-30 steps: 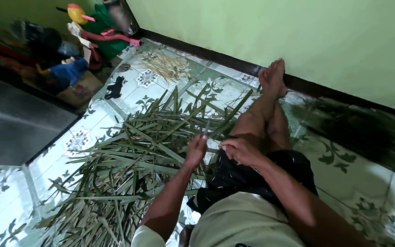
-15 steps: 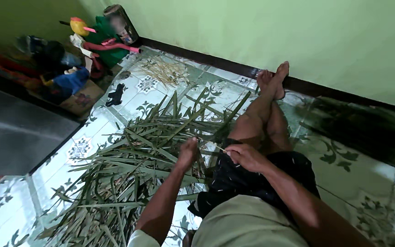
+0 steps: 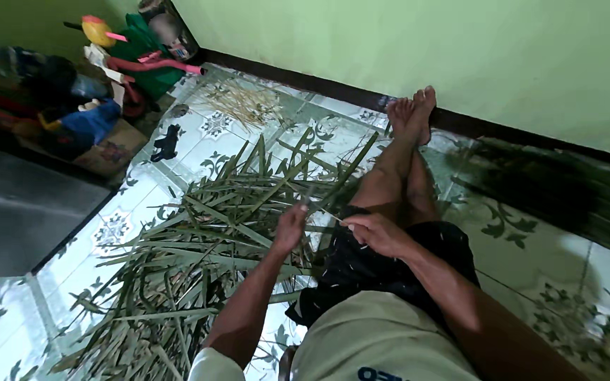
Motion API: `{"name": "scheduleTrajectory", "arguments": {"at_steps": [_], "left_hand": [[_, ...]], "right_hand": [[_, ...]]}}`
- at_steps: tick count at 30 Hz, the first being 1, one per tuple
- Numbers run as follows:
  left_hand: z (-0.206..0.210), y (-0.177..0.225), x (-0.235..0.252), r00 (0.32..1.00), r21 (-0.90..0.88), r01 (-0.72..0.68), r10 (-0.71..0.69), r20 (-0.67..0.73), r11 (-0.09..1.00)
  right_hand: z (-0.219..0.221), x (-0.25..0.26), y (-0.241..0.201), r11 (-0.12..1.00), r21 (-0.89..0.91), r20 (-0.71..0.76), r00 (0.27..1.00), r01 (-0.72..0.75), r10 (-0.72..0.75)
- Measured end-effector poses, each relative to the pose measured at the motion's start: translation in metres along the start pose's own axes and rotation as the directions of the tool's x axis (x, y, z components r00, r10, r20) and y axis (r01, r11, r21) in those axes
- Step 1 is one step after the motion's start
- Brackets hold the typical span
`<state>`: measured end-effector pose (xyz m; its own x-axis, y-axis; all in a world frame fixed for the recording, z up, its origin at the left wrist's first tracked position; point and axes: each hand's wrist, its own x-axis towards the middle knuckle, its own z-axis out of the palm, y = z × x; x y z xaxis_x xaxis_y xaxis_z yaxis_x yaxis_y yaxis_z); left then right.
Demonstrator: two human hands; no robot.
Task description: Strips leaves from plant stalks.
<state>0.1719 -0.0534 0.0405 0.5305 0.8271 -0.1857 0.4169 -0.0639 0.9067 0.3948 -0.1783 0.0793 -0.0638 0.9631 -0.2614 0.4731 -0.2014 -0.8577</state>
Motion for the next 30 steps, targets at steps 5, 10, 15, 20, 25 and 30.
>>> {"name": "scheduleTrajectory", "arguments": {"at_steps": [5, 10, 15, 20, 25, 30], "left_hand": [[-0.006, -0.008, 0.012, 0.997, -0.178, 0.071, -0.067, 0.029, 0.981], [0.004, -0.003, 0.006, 0.993, -0.233, 0.107, -0.091, 0.076, 0.966], [0.006, -0.004, 0.01, 0.992, -0.238, 0.126, -0.115, 0.059, 0.963], [-0.018, -0.049, 0.029, 0.946, -0.349, 0.171, -0.252, -0.202, 0.921], [-0.003, -0.031, 0.005, 0.962, -0.569, 0.102, -0.226, -0.151, 0.816], [0.022, -0.002, -0.017, 0.99, -0.48, 0.101, -0.04, 0.136, 0.871]], "right_hand": [[0.002, -0.001, 0.002, 0.997, -0.071, -0.019, 1.0, 0.002, -0.003], [0.003, -0.005, 0.006, 0.993, -0.121, -0.049, 0.999, 0.011, -0.017], [0.005, -0.005, 0.007, 0.986, -0.163, -0.033, 0.999, 0.03, -0.035], [0.005, -0.006, 0.008, 0.982, -0.188, -0.004, 1.0, -0.011, 0.011], [0.007, 0.0, 0.009, 0.986, -0.149, -0.017, 0.997, -0.078, 0.076], [0.013, 0.0, 0.003, 0.994, -0.111, -0.04, 0.999, 0.002, -0.006]]}}
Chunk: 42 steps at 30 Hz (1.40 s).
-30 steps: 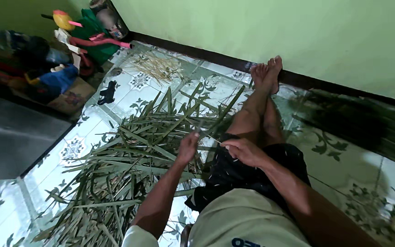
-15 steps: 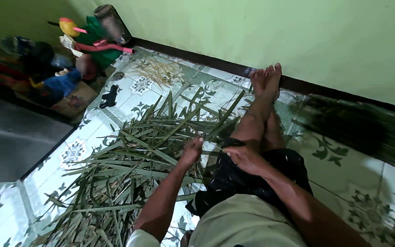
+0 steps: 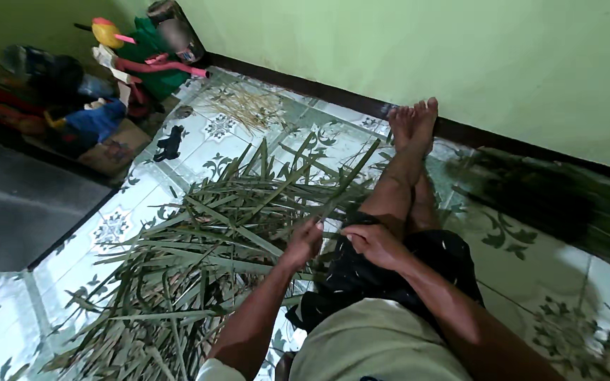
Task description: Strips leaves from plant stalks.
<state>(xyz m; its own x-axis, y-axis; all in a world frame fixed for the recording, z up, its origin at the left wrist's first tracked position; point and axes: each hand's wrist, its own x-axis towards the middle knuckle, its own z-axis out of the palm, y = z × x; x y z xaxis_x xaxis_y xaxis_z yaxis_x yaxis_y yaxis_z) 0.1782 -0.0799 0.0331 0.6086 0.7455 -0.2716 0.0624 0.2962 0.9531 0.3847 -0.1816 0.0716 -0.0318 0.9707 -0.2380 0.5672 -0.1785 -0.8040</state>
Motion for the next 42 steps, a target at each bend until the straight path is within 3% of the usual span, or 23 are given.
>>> {"name": "scheduleTrajectory", "arguments": {"at_steps": [4, 5, 8, 9, 13, 17, 21, 22, 25, 26, 29, 30, 33, 34, 37, 38, 41, 42], "left_hand": [[-0.027, 0.014, 0.022, 0.973, -0.199, -0.049, 0.001, -0.231, 0.979], [-0.029, 0.015, 0.022, 0.98, -0.154, -0.039, 0.008, -0.199, 0.987], [-0.005, 0.017, -0.002, 0.994, 0.16, 0.056, -0.069, 0.08, 0.986], [-0.001, 0.018, -0.005, 0.992, 0.18, 0.051, -0.071, 0.108, 0.982], [-0.022, 0.016, 0.018, 0.99, -0.01, -0.025, 0.024, -0.138, 1.0], [0.013, 0.014, -0.003, 0.995, 0.347, -0.052, 0.018, 0.103, 0.936], [-0.022, 0.012, 0.023, 0.975, 0.133, -0.024, 0.053, -0.216, 0.991], [-0.022, 0.011, 0.023, 0.979, 0.181, -0.027, 0.062, -0.194, 0.983], [0.006, 0.019, -0.004, 0.998, 0.439, -0.049, 0.023, 0.064, 0.897], [0.007, 0.019, -0.004, 0.998, 0.431, -0.055, 0.035, 0.055, 0.901], [-0.022, 0.01, 0.023, 0.982, 0.287, -0.036, 0.087, -0.165, 0.957], [-0.022, 0.01, 0.025, 0.984, 0.323, -0.047, 0.101, -0.15, 0.945], [0.008, 0.024, -0.002, 0.995, 0.52, -0.074, 0.029, 0.093, 0.851], [0.01, 0.027, -0.002, 0.996, 0.513, -0.064, 0.025, 0.083, 0.856], [-0.019, 0.021, 0.026, 0.979, 0.344, 0.003, 0.067, -0.192, 0.939], [-0.023, 0.02, 0.029, 0.983, 0.308, 0.002, 0.055, -0.177, 0.951], [0.002, 0.025, 0.009, 0.996, 0.304, -0.03, 0.004, 0.088, 0.952], [0.003, 0.025, 0.007, 0.995, 0.26, -0.039, 0.012, 0.103, 0.965]], "right_hand": [[0.0, -0.004, 0.004, 0.999, 0.006, -0.015, 0.999, 0.052, -0.052], [-0.001, -0.003, 0.005, 0.999, 0.014, -0.029, 0.999, 0.046, -0.046], [0.0, 0.0, -0.005, 0.997, 0.074, -0.058, 0.998, 0.016, -0.012], [-0.001, 0.001, -0.009, 0.996, 0.091, -0.058, 0.998, 0.011, -0.006], [-0.001, 0.003, -0.01, 0.988, 0.15, -0.01, 0.999, -0.029, 0.03], [-0.002, 0.006, -0.012, 0.983, 0.176, -0.02, 0.999, -0.045, 0.049], [-0.005, 0.002, -0.005, 0.982, 0.186, -0.016, 0.999, -0.026, 0.029], [-0.005, 0.003, -0.004, 0.981, 0.19, -0.018, 0.999, -0.027, 0.031], [-0.005, 0.006, -0.008, 0.977, 0.21, -0.015, 0.999, -0.028, 0.032], [-0.006, 0.006, -0.009, 0.976, 0.215, -0.008, 0.999, -0.033, 0.035], [-0.008, 0.003, -0.007, 0.969, 0.235, 0.01, 0.997, -0.073, 0.073], [-0.008, 0.003, -0.007, 0.968, 0.234, 0.001, 0.996, -0.087, 0.089], [-0.007, 0.003, -0.009, 0.964, 0.239, -0.043, 0.991, -0.112, 0.126], [-0.008, 0.003, -0.011, 0.964, 0.239, -0.056, 0.99, -0.113, 0.13], [-0.009, 0.0, -0.01, 0.963, 0.241, -0.033, 0.991, -0.121, 0.133], [-0.009, 0.0, -0.009, 0.963, 0.244, -0.026, 0.991, -0.118, 0.128], [-0.009, 0.002, -0.007, 0.955, 0.286, -0.023, 0.996, -0.075, 0.085], [-0.011, 0.002, -0.008, 0.95, 0.304, -0.016, 0.997, -0.065, 0.073]]}}
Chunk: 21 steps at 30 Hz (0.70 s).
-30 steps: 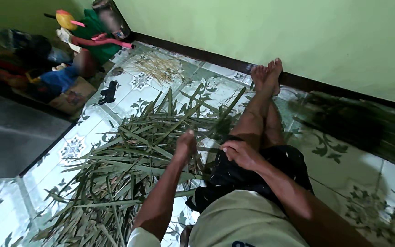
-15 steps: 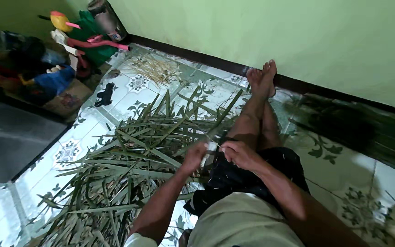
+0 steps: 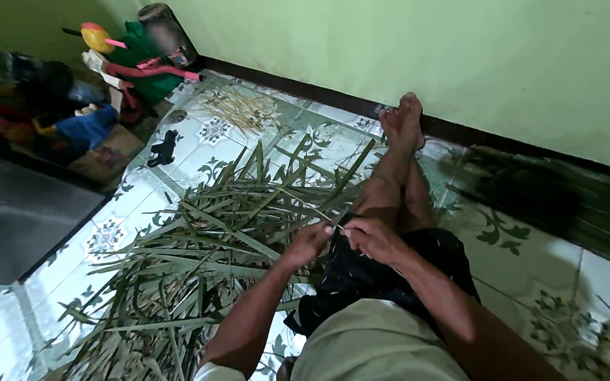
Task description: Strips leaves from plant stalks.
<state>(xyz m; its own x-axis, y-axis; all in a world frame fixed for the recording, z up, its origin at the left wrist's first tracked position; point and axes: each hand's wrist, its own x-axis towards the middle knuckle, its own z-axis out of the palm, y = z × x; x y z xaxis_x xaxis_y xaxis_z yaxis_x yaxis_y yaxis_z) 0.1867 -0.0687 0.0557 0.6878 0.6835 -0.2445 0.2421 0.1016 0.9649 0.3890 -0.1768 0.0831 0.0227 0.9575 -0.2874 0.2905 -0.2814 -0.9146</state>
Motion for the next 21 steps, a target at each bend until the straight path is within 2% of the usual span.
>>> {"name": "scheduleTrajectory", "arguments": {"at_steps": [3, 4, 5, 8, 9, 12, 13, 17, 21], "left_hand": [[-0.035, -0.008, 0.017, 0.969, -0.263, 0.005, -0.069, -0.235, 0.965], [-0.043, -0.011, 0.021, 0.965, -0.329, -0.009, -0.077, -0.25, 0.944], [-0.043, -0.011, 0.02, 0.976, -0.356, -0.012, -0.066, -0.207, 0.934], [-0.013, -0.003, 0.0, 0.997, -0.34, 0.029, -0.004, 0.073, 0.94], [-0.009, -0.001, -0.001, 0.996, -0.377, 0.021, 0.015, 0.093, 0.926], [-0.022, -0.002, 0.011, 0.999, -0.536, -0.019, -0.003, -0.039, 0.844], [-0.022, -0.003, 0.013, 0.999, -0.55, -0.007, -0.011, -0.03, 0.835], [0.006, 0.004, -0.003, 0.988, -0.494, 0.072, 0.006, 0.154, 0.867], [-0.023, 0.01, 0.01, 0.997, -0.598, -0.064, 0.02, -0.08, 0.799]], "right_hand": [[-0.002, -0.005, 0.002, 0.999, 0.049, 0.031, 0.999, -0.015, 0.014], [-0.003, -0.006, 0.003, 0.998, 0.055, 0.038, 0.999, -0.025, 0.023], [-0.004, -0.006, 0.003, 0.998, 0.063, 0.039, 0.999, -0.03, 0.028], [0.0, -0.006, 0.003, 0.987, 0.158, 0.05, 0.999, -0.02, 0.013], [0.0, -0.006, 0.001, 0.983, 0.184, 0.061, 0.998, -0.021, 0.01], [-0.002, -0.008, 0.0, 0.979, 0.202, 0.079, 0.997, -0.039, 0.023], [-0.002, -0.007, 0.001, 0.98, 0.197, 0.078, 0.997, -0.04, 0.025], [0.0, -0.004, -0.003, 0.978, 0.21, 0.049, 0.999, -0.004, -0.007], [-0.006, -0.006, -0.004, 0.991, 0.13, 0.079, 0.997, -0.022, 0.012]]}}
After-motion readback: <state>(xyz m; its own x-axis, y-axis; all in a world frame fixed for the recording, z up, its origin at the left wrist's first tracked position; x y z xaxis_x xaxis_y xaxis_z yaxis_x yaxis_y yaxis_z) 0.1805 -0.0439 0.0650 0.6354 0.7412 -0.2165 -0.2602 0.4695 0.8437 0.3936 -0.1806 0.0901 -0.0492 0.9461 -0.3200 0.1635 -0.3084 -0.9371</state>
